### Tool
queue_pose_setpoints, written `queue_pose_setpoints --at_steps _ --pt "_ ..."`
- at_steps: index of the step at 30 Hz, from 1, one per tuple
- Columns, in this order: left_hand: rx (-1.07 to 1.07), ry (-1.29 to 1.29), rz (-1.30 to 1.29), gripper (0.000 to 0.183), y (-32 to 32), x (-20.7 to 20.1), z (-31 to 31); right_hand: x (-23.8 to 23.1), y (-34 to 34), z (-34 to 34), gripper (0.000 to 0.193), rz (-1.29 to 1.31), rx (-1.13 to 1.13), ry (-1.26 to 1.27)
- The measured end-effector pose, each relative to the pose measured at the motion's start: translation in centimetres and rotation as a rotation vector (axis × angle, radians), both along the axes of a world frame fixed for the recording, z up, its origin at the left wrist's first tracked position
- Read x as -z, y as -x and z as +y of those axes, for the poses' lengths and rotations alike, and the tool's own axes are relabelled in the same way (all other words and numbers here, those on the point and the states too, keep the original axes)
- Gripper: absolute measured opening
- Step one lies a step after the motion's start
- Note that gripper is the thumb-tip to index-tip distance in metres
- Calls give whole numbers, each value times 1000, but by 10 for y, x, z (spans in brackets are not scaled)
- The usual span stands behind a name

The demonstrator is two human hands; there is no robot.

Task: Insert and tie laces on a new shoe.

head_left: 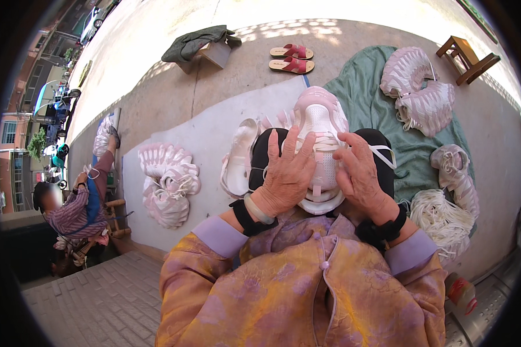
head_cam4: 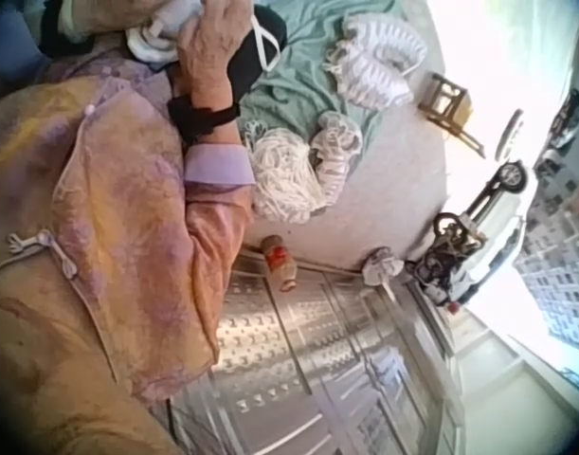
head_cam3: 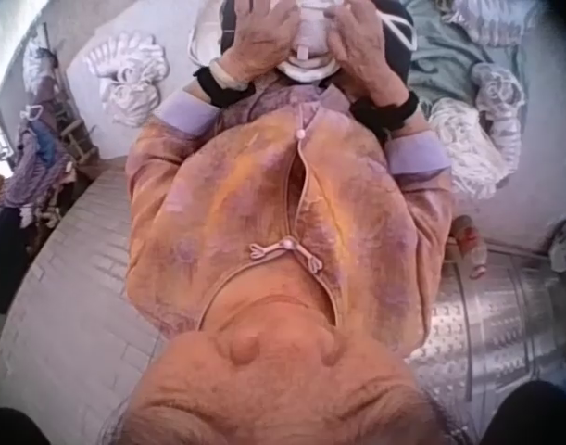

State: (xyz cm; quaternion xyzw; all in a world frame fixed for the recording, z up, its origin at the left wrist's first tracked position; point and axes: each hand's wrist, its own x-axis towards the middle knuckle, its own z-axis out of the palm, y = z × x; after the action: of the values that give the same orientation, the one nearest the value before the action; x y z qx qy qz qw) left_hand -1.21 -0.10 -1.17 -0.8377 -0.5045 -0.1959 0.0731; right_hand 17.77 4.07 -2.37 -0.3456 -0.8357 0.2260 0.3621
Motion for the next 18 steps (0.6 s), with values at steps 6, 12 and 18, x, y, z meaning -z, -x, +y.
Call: queue_pose_setpoints --at_steps 6,12,18 --pt "-98 -17 80 11 -1 9 0 5 2 2 30 -37 -26 -57" --pt "-129 97 -47 10 -7 12 -1 9 3 5 30 -2 -23 -38" --pt "-191 219 -145 13 -13 11 0 9 6 3 30 21 -7 28"
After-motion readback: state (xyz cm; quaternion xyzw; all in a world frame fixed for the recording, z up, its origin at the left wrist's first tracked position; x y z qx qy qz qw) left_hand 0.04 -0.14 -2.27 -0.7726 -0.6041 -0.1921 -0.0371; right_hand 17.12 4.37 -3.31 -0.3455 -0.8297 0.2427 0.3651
